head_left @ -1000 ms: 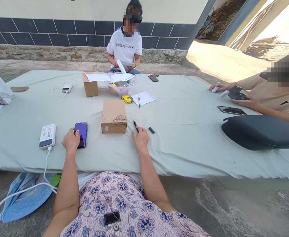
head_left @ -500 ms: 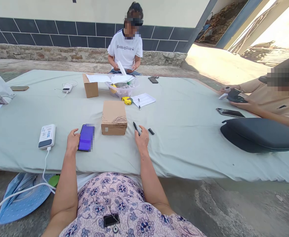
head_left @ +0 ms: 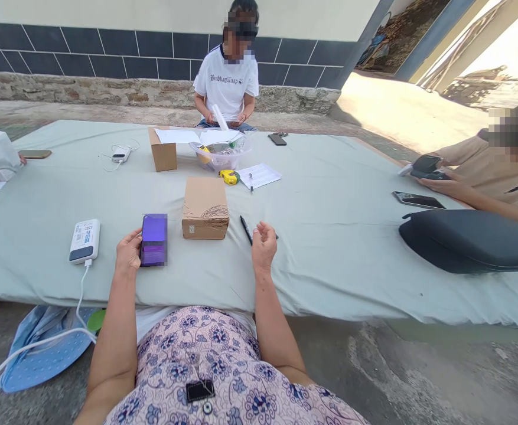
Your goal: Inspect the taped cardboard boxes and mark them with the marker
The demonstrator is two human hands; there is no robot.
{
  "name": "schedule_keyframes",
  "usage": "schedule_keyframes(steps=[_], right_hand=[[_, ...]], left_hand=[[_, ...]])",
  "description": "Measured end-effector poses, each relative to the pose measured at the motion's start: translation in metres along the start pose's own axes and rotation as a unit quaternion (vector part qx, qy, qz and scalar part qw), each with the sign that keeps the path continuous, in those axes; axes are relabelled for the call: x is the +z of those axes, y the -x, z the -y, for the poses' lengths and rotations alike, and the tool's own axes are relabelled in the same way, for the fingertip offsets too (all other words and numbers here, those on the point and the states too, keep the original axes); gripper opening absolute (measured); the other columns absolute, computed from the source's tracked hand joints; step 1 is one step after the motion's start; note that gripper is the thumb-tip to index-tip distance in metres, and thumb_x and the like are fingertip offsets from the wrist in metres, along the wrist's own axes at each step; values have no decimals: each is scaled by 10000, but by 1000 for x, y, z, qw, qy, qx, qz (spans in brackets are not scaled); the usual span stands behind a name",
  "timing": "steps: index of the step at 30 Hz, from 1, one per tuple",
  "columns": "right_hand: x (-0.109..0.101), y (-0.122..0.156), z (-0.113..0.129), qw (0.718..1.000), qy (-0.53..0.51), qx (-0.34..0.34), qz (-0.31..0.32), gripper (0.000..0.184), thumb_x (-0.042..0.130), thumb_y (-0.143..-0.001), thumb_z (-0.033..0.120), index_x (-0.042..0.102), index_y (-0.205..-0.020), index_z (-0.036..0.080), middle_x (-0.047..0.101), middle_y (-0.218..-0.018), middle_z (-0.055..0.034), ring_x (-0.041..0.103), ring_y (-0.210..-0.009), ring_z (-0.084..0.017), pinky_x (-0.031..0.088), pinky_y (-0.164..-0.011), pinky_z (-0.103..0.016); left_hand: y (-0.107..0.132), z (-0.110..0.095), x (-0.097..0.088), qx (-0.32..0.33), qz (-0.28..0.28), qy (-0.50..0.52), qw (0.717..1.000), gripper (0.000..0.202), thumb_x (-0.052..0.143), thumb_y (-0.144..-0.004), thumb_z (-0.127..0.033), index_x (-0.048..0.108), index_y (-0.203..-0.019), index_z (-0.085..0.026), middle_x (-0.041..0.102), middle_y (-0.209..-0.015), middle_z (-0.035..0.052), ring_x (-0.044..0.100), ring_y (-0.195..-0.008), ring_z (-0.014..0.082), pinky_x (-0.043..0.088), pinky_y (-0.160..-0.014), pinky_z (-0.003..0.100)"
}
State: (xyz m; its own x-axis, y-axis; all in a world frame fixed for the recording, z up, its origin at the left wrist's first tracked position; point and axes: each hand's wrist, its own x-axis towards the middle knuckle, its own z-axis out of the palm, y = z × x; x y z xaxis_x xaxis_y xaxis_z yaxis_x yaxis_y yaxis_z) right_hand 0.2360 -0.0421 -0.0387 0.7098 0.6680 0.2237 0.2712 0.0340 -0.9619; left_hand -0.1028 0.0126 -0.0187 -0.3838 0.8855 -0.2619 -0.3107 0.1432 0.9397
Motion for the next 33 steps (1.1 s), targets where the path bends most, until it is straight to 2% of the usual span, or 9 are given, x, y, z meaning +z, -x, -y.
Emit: schedule_keyframes(steps=[3,6,10,12,15,18,20,25,33], right_hand=[[-5,4,9,999,-37,-7,-2,438,510,-843,448,622,-1150,157,703,-1144,-117,661,-1072,-189,517,-963,-348],[-10,11,21,994,-103,-7,32,393,560,-843,471,628,-1081,165,709,-1006,-79,678,-938,-167,533,-923,-342],[-15,24,38,972,-158,14,174,428,593,-854,542,619,-1085,184,708,-965,-61,687,-851,-148,556,-821,-304],[-17,31,45,942,-166,30,289,500,610,-857,578,593,-1182,198,710,-1054,-79,703,-906,-154,565,-793,-285],[-20,38,52,870,-156,59,464,686,668,-839,579,467,-1397,235,681,-1197,-108,720,-962,-163,582,-771,-269],[-25,44,55,807,-138,89,567,840,747,-800,522,350,-1493,262,639,-1284,-130,731,-934,-158,588,-719,-247],[-28,46,55,788,-144,100,590,850,765,-797,476,334,-1498,265,633,-1281,-127,730,-933,-156,589,-695,-233],[-30,49,52,775,-171,114,598,793,777,-799,385,368,-1465,249,662,-1167,-89,708,-928,-143,578,-673,-209],[-32,50,50,789,-141,102,589,653,789,-790,290,468,-1356,242,660,-1143,-67,648,-898,-119,544,-669,-200]], left_hand=[[4,-6,2,0,14,25,1000,338,702,-577,-115,710,-915,-129,683,-723,14,616,-639,111,500,-618,221],[12,-15,7,24,38,69,997,375,731,-552,-137,727,-927,-140,714,-783,22,626,-670,113,496,-630,218],[37,-27,25,76,76,135,985,400,774,-516,-157,745,-915,-154,735,-838,27,643,-721,119,508,-661,218],[56,-30,38,86,91,161,979,389,783,-518,-170,750,-906,-163,732,-840,21,649,-741,121,522,-674,220],[85,-27,59,78,114,184,973,366,781,-545,-189,752,-909,-172,730,-852,20,654,-756,125,530,-670,224],[108,-15,76,61,149,175,971,374,778,-598,-208,745,-970,-184,730,-891,25,668,-784,140,543,-690,248],[117,-5,84,57,159,173,970,368,770,-627,-215,736,-992,-188,734,-922,35,676,-810,151,552,-716,263],[125,14,94,72,172,167,968,321,741,-685,-231,721,-1002,-191,726,-922,39,671,-820,145,544,-735,252],[127,20,96,77,175,153,969,321,738,-714,-259,712,-1028,-201,705,-929,40,656,-824,144,545,-728,246]])
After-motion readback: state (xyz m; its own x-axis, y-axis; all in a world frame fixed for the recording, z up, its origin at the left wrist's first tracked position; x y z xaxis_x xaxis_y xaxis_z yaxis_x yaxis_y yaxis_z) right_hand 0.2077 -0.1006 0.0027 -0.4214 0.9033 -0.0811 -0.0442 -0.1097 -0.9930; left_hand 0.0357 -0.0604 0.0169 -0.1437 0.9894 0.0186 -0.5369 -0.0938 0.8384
